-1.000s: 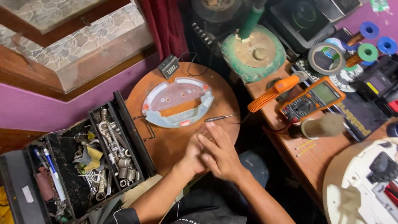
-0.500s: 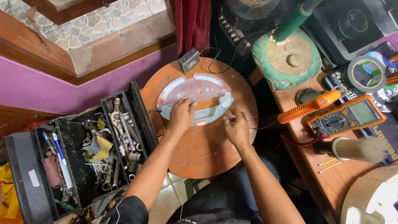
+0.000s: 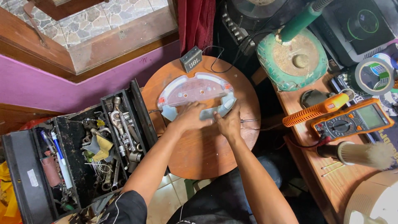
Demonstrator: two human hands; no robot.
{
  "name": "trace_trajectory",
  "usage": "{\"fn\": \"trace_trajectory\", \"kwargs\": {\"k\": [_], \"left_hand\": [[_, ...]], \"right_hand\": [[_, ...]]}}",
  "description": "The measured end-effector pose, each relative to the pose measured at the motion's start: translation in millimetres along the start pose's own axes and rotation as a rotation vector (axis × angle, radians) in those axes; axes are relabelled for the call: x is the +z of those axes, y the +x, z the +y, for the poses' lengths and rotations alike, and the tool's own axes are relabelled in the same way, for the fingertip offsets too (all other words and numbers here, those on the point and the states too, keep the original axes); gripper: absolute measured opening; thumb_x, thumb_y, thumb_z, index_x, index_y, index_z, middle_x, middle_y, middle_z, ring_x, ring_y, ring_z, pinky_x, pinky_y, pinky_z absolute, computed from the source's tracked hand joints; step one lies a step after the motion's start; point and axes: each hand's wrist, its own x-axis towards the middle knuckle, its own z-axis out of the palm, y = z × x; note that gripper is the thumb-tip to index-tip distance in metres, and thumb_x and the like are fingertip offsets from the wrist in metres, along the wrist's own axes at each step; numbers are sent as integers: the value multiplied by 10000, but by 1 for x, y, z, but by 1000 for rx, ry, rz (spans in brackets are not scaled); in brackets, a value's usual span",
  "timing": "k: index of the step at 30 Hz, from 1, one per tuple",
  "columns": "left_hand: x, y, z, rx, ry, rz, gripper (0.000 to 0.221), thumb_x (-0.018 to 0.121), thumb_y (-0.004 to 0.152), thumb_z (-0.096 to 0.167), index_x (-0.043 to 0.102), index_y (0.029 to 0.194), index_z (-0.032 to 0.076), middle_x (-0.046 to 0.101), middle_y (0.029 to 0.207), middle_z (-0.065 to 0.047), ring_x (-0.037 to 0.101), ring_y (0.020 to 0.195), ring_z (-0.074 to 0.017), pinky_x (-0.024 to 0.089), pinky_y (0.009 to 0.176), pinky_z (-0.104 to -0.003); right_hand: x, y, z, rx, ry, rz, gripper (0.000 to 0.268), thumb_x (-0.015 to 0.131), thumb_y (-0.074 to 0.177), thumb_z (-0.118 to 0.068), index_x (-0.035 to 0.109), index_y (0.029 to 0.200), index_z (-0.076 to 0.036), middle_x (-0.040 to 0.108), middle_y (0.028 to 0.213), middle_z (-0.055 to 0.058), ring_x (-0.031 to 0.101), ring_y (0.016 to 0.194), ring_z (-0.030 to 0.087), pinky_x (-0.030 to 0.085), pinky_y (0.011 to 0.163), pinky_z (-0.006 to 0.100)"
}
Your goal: Inspecting and cleaning the components of a robot vacuum cleaner on a workbench.
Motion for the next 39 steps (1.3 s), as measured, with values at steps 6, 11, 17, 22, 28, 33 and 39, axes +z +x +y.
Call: {"fn": "trace_trajectory", "kwargs": {"k": [6,11,17,22,28,33,39], "left_hand": [[64,11,-34,51,206,-70,699,876,678,469,640,1243,130,580,1241,-89,538,1230,-342,446,1041,-490],[91,7,-45,219,237,190,264,719,727,270,652,964,176,531,1064,-30,536,1042,-289,434,883,-446],[90,-4,-40,180,227,195,213,692,751,279,606,929,200,578,1049,-22,561,1044,-272,444,903,-462],[60,-16,-14,163,236,160,220,711,779,299,614,945,190,596,1072,-16,561,1061,-271,454,902,-458],[38,-36,9,245,229,168,233,722,800,317,627,964,183,595,1096,-18,545,1102,-260,455,926,-446],[26,-62,32,355,220,197,235,743,798,315,667,965,168,628,1095,-30,555,1119,-267,438,959,-439],[-27,-106,82,525,-118,586,178,670,976,259,778,1015,123,749,1090,-59,623,1184,-316,457,1032,-446]], "right_hand": [[-2,-5,-11,-8,31,-3,1010,804,824,-295,173,1578,-60,452,1479,363,454,1402,499,375,1201,544],[-6,-5,-11,35,59,-47,985,806,835,-286,204,1591,-95,471,1499,318,494,1387,452,415,1179,512],[-11,-17,-18,31,134,-65,975,784,846,-288,186,1594,-101,561,1423,306,624,1264,409,524,1071,500],[-17,-20,-8,24,205,-33,970,797,863,-314,184,1586,-106,635,1323,289,658,1221,397,579,1001,498],[-28,-42,3,164,807,-122,902,824,867,-222,249,1511,42,574,1213,283,675,1084,428,608,856,554],[-47,-75,10,168,990,-126,600,809,871,-135,442,1321,19,642,1042,185,748,878,397,650,756,556],[-83,-120,39,160,1126,-67,565,788,879,-124,474,1322,31,675,1028,194,764,803,362,656,696,513]]}}
